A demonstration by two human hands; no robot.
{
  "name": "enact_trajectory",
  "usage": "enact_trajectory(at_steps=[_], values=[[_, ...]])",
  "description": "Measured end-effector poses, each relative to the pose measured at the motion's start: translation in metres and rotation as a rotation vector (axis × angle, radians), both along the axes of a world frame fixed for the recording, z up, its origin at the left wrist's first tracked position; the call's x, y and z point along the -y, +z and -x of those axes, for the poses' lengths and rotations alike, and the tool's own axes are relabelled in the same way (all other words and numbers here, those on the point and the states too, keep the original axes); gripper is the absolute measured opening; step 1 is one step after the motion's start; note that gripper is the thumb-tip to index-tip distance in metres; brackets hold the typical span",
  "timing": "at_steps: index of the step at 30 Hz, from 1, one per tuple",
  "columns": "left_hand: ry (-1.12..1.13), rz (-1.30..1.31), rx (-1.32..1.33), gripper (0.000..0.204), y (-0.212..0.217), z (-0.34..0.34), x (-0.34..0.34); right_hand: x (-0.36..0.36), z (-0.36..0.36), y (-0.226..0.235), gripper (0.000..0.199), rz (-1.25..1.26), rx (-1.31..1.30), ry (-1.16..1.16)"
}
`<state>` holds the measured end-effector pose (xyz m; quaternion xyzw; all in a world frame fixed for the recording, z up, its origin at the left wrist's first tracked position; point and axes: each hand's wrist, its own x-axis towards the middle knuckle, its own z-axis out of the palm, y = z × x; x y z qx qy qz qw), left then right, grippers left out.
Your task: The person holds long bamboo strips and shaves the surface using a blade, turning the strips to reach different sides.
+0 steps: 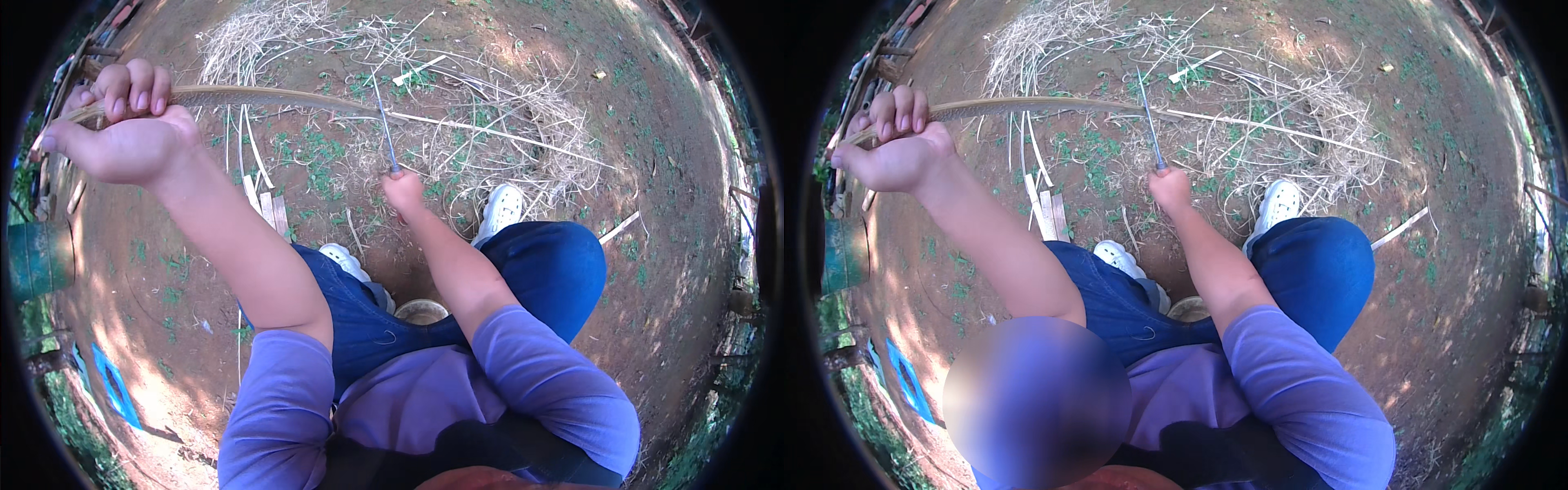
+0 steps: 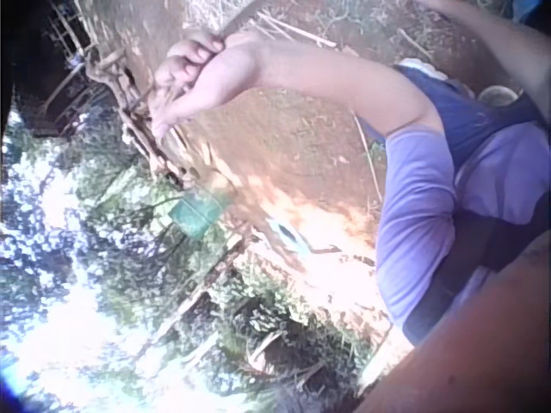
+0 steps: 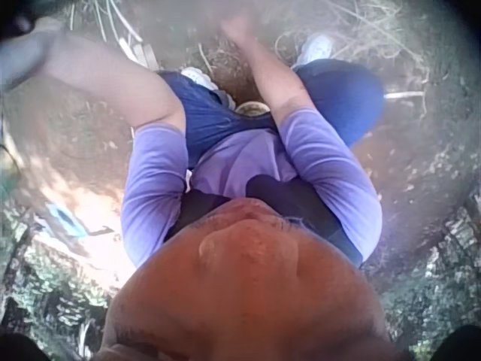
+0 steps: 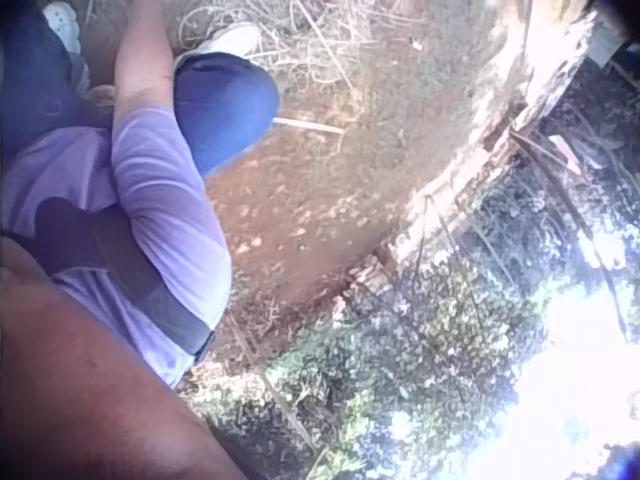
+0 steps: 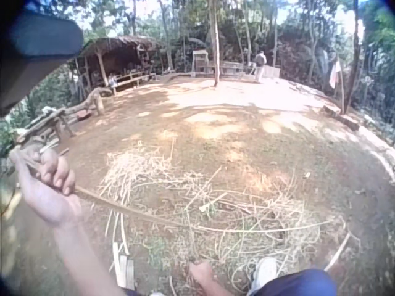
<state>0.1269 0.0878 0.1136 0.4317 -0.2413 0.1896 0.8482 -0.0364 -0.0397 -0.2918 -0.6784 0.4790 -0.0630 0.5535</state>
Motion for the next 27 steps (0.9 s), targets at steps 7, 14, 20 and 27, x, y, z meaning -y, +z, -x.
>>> enact_trajectory(at_steps=[7,14,20,27], values=[[-0.235,-0.08,0.11,0.06,0.002,0.006,-0.008,0.033,0.052,-0.043,0.026,-0.364,-0.362,-0.123],[-0.074,-0.054,0.079,0.03,0.012,-0.007,0.023,0.006,0.002,0.035,0.02,-0.386,0.159,-0.208],[-0.147,-0.147,0.149,0.033,0.016,-0.006,0.026,-0.001,-0.02,0.11,0.026,-0.11,0.374,0.075],[-0.129,-0.107,0.091,0.031,0.015,0.002,0.023,-0.009,-0.01,0.108,0.024,0.019,0.306,0.05]])
